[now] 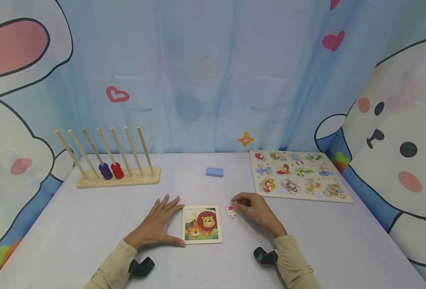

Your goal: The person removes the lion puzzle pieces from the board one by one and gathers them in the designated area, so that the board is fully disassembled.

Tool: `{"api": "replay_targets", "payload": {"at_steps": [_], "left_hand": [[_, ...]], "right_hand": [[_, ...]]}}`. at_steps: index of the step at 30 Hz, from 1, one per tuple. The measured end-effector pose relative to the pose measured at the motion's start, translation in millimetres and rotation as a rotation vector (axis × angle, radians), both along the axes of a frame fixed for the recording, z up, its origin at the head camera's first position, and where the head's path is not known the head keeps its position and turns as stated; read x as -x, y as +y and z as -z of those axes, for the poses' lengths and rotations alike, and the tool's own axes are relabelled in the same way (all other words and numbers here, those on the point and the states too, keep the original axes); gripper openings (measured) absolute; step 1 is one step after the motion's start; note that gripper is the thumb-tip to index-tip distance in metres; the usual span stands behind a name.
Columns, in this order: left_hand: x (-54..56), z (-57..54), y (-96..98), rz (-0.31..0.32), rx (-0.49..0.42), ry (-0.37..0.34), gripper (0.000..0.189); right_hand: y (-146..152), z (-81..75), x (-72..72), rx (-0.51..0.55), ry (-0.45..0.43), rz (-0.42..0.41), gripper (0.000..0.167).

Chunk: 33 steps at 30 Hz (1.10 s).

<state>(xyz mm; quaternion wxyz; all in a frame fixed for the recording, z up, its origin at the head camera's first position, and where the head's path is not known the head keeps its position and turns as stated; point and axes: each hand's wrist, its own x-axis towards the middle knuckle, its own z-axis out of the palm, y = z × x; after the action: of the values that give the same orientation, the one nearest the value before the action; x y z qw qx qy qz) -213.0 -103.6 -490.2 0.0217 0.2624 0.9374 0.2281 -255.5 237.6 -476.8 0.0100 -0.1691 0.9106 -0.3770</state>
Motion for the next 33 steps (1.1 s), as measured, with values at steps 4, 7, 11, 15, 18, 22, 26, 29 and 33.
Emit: {"api": "replay_targets", "payload": {"at_steps": [4, 7, 11, 15, 18, 22, 26, 29, 33], "left_hand": [[0.1, 0.6, -0.1, -0.004, 0.000, -0.003, 0.108], [0.4, 1.3, 0.0, -0.005, 0.004, -0.005, 0.109], [0.9, 1.8, 0.2, -0.006, 0.014, -0.008, 0.109], [0.9, 0.8, 0.2, -0.003, 0.010, -0.012, 0.108], [0.6, 0.1, -0.1, 0.002, 0.004, -0.011, 0.107], [0.4, -0.1, -0.4, 0.002, 0.006, -0.015, 0.107], [0.3, 0.1, -0.6, 0.000, 0.006, -0.010, 0.107], [0.4, 0.3, -0.5, 0.001, 0.006, -0.003, 0.107], [1.1, 1.5, -0.2, 0.000, 0.014, -0.003, 0.108]], "right_hand": [[-11.9, -3.2, 1.3, 0.029, 0.040, -0.030, 0.016], [-27.5, -6.8, 2.2, 0.053, 0.068, -0.058, 0.016], [-51.2, -11.1, 2.1, 0.086, 0.074, -0.139, 0.017], [-71.2, -11.1, 2.4, 0.104, 0.059, -0.256, 0.019], [-81.5, -9.8, 3.8, 0.104, 0.047, -0.323, 0.020], [-88.0, -7.4, 5.0, 0.066, 0.031, -0.372, 0.019], [-89.4, -3.5, 4.8, -0.001, 0.034, -0.386, 0.019], [-89.5, -0.9, 3.9, -0.045, 0.041, -0.385, 0.021], [-89.3, 0.4, 2.9, -0.080, 0.062, -0.394, 0.022]]}}
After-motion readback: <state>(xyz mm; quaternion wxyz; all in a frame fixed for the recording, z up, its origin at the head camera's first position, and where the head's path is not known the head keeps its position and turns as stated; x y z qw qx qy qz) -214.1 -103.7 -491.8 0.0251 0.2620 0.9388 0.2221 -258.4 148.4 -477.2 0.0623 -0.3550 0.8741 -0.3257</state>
